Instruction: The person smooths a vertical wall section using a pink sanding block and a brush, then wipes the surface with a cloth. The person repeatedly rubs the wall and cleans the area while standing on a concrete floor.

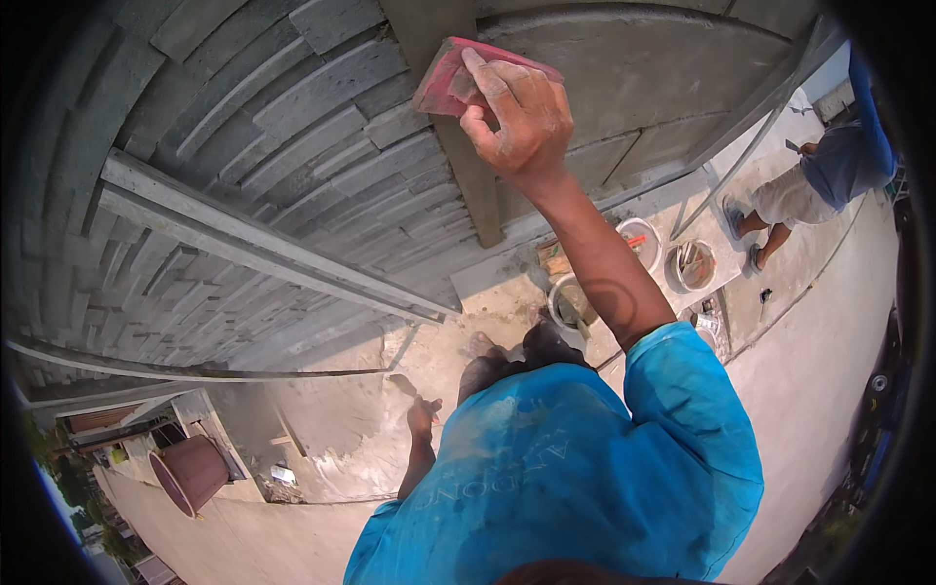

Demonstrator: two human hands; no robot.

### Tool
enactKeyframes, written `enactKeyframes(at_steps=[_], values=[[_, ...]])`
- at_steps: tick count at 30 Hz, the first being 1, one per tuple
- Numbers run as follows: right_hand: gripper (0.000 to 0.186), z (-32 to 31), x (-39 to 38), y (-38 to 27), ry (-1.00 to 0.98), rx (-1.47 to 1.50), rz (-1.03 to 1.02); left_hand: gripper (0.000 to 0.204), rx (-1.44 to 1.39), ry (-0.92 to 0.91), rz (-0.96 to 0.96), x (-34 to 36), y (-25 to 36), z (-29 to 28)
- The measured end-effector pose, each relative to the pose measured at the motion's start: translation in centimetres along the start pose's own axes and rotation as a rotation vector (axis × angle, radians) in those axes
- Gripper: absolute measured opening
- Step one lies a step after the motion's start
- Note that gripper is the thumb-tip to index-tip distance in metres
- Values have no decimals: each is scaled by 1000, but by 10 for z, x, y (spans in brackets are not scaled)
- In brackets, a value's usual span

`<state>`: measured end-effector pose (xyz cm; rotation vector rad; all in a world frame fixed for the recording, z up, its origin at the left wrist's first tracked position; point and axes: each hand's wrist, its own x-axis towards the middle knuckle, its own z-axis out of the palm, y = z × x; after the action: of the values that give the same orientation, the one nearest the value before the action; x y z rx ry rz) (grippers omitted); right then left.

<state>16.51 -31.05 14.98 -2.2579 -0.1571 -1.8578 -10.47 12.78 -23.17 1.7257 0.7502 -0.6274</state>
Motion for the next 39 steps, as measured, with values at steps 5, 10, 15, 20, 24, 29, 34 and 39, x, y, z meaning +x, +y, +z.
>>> enactKeyframes(at_steps=[5,10,15,20,24,29,34,39], values=[[55,2,7,4,-48,-60,-19,50,4,-16,9,0,-14,-6],[56,-10,-20,9,-239,-88,-34,26,51,-35,13,6,8,5],[56,-18,-5,-2,-118,-54,-14,22,73,-51,74,19,7,1],[57,-9,16,10,-96,-110,-108,36,-125,-27,-17,21,14,5],[56,-12,12,9,-231,-102,-98,45,-28,-55,40,19,21,1],[55,-23,14,4,-235,-55,-45,45,26,-52,26,31,4,-7],[50,-13,22,22,-221,-58,-138,51,-64,-35,1,35,2,-11],[56,-27,-12,14,-346,-31,-95,55,-111,3,-11,40,0,-4]])
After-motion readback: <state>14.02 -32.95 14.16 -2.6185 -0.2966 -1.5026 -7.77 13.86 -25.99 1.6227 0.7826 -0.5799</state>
